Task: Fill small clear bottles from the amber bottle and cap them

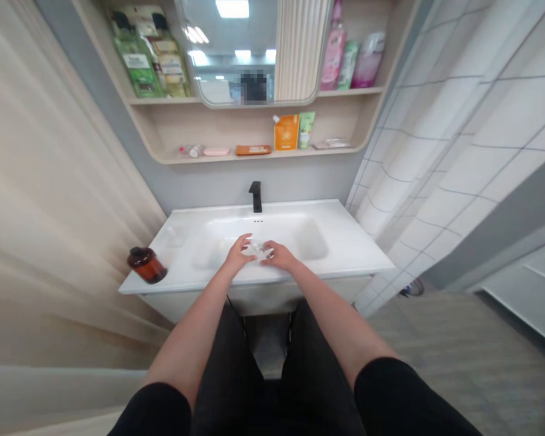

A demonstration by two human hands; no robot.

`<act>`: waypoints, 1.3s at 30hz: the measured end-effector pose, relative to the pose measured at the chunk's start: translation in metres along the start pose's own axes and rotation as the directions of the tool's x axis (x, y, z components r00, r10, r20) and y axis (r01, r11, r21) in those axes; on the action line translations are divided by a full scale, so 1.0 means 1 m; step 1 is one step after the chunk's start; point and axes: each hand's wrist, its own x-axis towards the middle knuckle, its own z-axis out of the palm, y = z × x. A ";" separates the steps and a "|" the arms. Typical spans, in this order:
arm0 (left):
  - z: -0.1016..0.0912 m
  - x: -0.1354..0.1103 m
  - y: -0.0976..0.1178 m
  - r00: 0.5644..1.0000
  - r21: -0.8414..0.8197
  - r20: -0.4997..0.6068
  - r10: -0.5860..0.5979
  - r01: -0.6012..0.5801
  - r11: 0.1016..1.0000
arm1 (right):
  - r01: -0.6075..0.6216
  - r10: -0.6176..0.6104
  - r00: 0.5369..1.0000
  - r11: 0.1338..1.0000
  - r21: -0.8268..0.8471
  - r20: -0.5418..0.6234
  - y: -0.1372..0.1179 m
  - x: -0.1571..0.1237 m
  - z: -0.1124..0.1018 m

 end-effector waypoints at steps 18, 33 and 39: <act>0.002 -0.001 0.005 0.976 0.174 -0.220 0.000 0.039 0.984 | -0.015 0.007 0.996 0.996 -0.083 -0.086 0.003 0.002 0.003; -0.052 -0.026 0.063 0.948 0.394 -0.318 0.020 0.113 0.912 | -0.116 0.105 0.969 0.992 -0.040 -0.222 0.001 0.000 -0.005; -0.125 -0.092 0.064 0.839 0.469 -0.540 -0.068 0.366 0.804 | -0.102 0.104 0.967 0.995 0.022 -0.231 0.006 0.003 -0.004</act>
